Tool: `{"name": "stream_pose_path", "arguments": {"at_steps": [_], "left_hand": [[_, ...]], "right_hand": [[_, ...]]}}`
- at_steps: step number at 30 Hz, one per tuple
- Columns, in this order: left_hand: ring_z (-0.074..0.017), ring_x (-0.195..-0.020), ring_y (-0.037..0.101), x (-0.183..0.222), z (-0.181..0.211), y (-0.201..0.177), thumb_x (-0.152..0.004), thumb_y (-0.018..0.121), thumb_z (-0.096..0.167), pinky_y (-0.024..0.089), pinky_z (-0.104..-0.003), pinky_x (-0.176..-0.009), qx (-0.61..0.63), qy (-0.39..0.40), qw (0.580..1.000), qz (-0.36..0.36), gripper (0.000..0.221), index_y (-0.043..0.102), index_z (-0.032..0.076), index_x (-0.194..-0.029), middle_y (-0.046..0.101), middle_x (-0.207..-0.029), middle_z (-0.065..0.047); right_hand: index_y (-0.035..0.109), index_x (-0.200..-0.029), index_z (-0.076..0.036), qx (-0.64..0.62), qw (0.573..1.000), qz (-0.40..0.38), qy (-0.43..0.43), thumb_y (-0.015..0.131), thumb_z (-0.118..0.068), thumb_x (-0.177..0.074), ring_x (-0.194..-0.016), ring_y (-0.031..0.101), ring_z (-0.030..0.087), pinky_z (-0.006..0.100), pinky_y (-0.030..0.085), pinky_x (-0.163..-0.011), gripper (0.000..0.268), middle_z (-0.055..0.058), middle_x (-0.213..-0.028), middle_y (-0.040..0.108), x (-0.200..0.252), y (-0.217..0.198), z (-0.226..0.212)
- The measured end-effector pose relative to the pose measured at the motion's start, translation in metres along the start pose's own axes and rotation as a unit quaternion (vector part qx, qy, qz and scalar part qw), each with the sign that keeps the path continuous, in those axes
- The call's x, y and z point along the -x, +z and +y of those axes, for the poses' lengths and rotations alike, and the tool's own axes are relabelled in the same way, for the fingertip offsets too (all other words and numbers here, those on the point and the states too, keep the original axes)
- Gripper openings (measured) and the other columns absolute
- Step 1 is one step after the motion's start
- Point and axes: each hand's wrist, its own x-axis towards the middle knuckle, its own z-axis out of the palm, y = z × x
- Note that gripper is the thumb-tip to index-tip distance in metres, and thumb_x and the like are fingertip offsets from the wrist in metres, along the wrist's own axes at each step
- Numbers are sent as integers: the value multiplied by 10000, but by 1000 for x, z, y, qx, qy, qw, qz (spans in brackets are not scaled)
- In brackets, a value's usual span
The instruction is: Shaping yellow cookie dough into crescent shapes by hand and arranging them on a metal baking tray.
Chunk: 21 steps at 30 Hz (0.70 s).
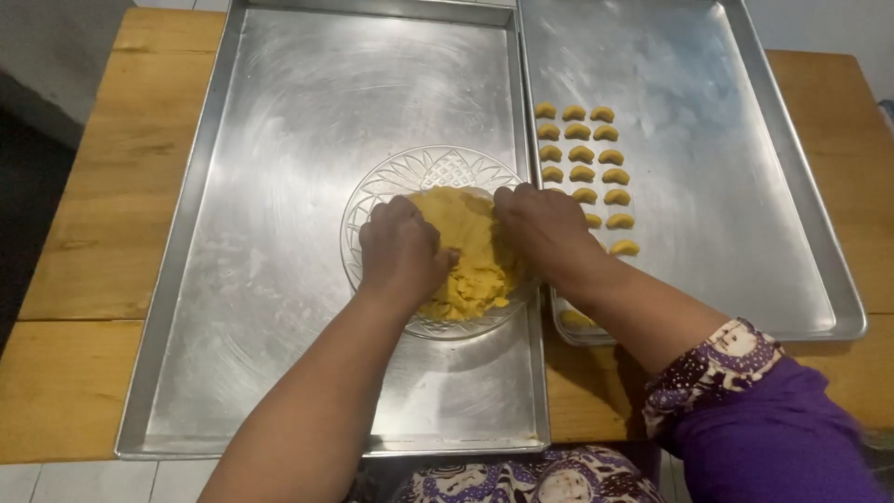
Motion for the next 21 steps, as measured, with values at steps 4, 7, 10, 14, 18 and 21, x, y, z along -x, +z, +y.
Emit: {"name": "stream_pose_path", "arguments": {"at_steps": [4,7,10,14,18,21], "left_hand": [[-313,-982,569,1,9,-7,-771,859,316,498,-455,-815,-2,-21,1000,3,203,824,122,-819,548,-948,-71],[-317,-961,561,-1,11,-4,-783,845,301,478,-456,-791,-15,-29,999,0,192,820,111,-800,544,-926,-77],[-338,-969,552,-2,12,0,-781,839,307,468,-483,-779,-35,-38,999,-4,211,811,98,-801,540,-924,-78],[-340,-973,550,0,15,-5,-786,853,270,455,-491,-810,0,-49,999,3,194,819,83,-821,544,-927,-96],[-341,-984,548,-1,14,-4,-793,853,271,449,-487,-816,6,-54,998,7,198,815,79,-821,541,-928,-91],[-338,-985,545,0,16,-8,-799,854,278,446,-497,-818,7,-52,999,9,210,816,75,-835,543,-930,-95]], "right_hand": [[640,-938,-75,4,1000,4,-9,588,-134,-944,-602,716,325,475,578,-516,78,91,-702,614,0,-12,-14],[673,-949,-90,-26,999,-5,-34,605,-114,-947,-617,734,317,466,597,-541,72,95,-692,673,4,-17,-15],[707,-962,-65,-75,996,-37,-14,615,-106,-941,-623,737,329,467,617,-575,103,127,-717,701,9,-24,-17],[699,-991,-60,-82,994,-59,-35,590,-117,-942,-647,737,368,493,610,-598,132,151,-701,694,16,-33,-17],[700,-1001,-71,-73,992,-90,-40,587,-140,-938,-664,744,356,478,614,-609,147,148,-717,698,22,-40,-19],[713,-1015,-66,-96,990,-101,-29,582,-124,-931,-657,744,365,477,611,-609,166,156,-708,706,27,-62,-26]]}}
